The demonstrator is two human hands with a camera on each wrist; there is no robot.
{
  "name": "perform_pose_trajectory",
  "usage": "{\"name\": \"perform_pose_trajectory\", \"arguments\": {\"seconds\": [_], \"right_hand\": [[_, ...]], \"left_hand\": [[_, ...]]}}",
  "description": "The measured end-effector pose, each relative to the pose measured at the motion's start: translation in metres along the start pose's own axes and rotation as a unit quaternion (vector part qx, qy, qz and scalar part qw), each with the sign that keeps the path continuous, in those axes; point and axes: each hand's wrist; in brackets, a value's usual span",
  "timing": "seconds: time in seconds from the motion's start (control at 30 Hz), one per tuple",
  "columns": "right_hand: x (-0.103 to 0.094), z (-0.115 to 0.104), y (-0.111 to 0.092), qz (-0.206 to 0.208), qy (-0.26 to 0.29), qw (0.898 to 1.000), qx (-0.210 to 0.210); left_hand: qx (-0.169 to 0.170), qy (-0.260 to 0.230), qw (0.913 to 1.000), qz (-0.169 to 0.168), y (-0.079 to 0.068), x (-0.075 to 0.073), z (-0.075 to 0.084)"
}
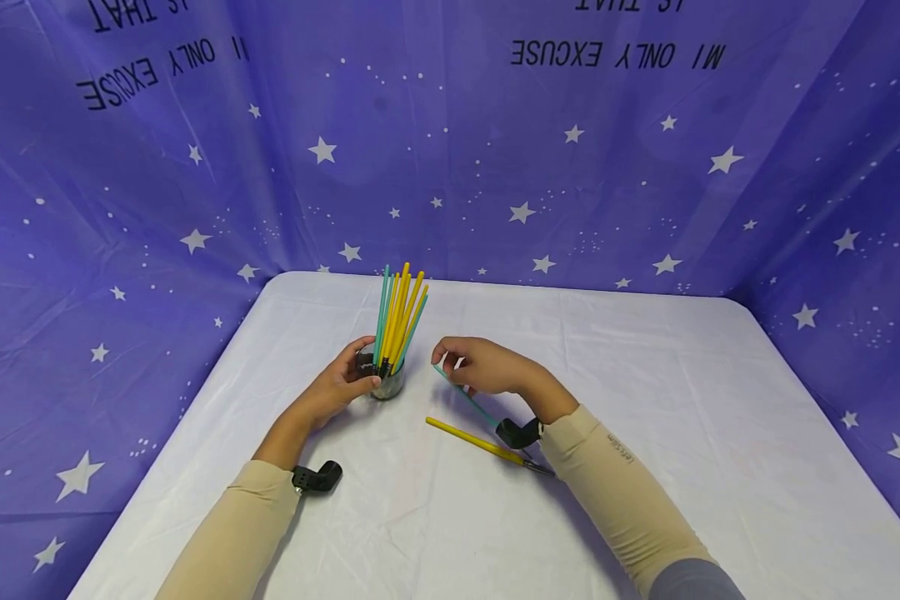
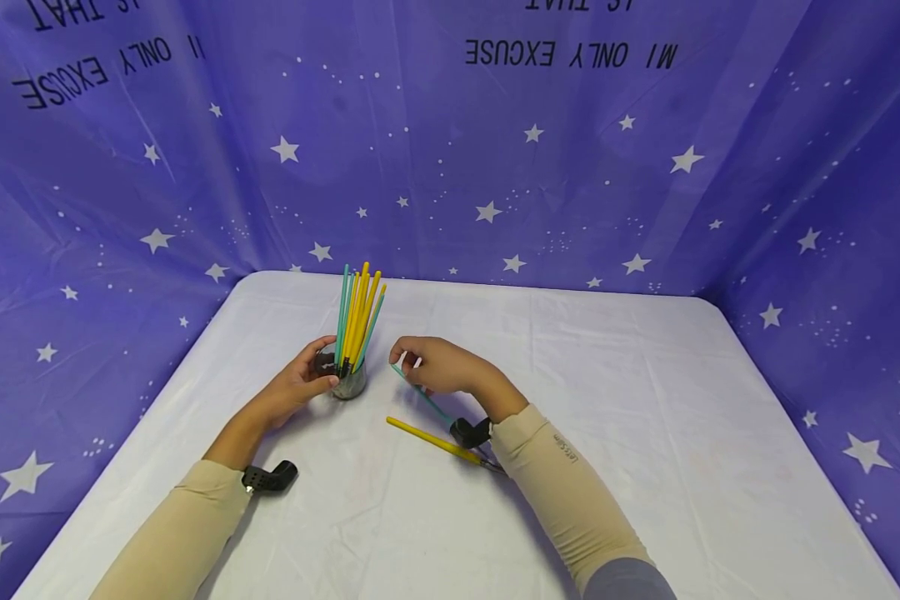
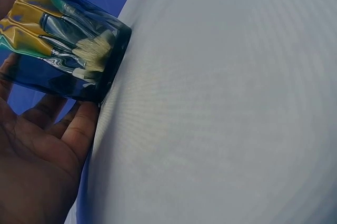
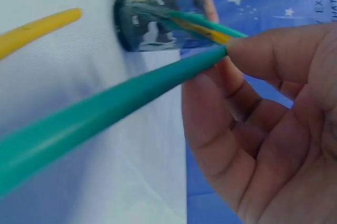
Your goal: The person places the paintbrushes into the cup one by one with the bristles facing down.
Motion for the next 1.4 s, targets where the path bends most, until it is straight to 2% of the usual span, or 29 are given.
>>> {"name": "perform_pose_trajectory", "arguments": {"seconds": [0.3, 0.47, 0.7, 1.0, 1.17, 1.4], "right_hand": [[-0.009, -0.011, -0.003, 0.094, 0.061, 0.994, -0.007], [-0.01, -0.012, -0.002, 0.129, 0.09, 0.987, -0.017], [-0.01, -0.013, -0.001, 0.15, 0.122, 0.981, -0.014], [-0.01, -0.016, 0.0, 0.17, 0.125, 0.977, -0.035], [-0.011, -0.02, 0.004, 0.204, 0.139, 0.968, -0.051], [-0.013, -0.025, 0.01, 0.267, 0.167, 0.946, -0.072]], "left_hand": [[0.002, 0.008, 1.0, -0.002, 0.0, 0.0, 0.0], [0.002, 0.008, 1.0, -0.003, 0.0, -0.001, -0.002], [0.0, 0.007, 1.0, -0.005, 0.0, -0.001, -0.001], [0.004, 0.002, 1.0, -0.006, 0.001, -0.001, -0.001], [0.006, 0.0, 1.0, -0.005, 0.0, -0.001, -0.001], [0.005, 0.004, 1.0, -0.002, 0.0, -0.001, -0.001]]}}
Point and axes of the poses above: each hand's wrist, its own y-axis towards the middle knuckle, its own x-axis out of the palm, z = x × y, and after that the axes turned 10 degrees about -x, right-handed
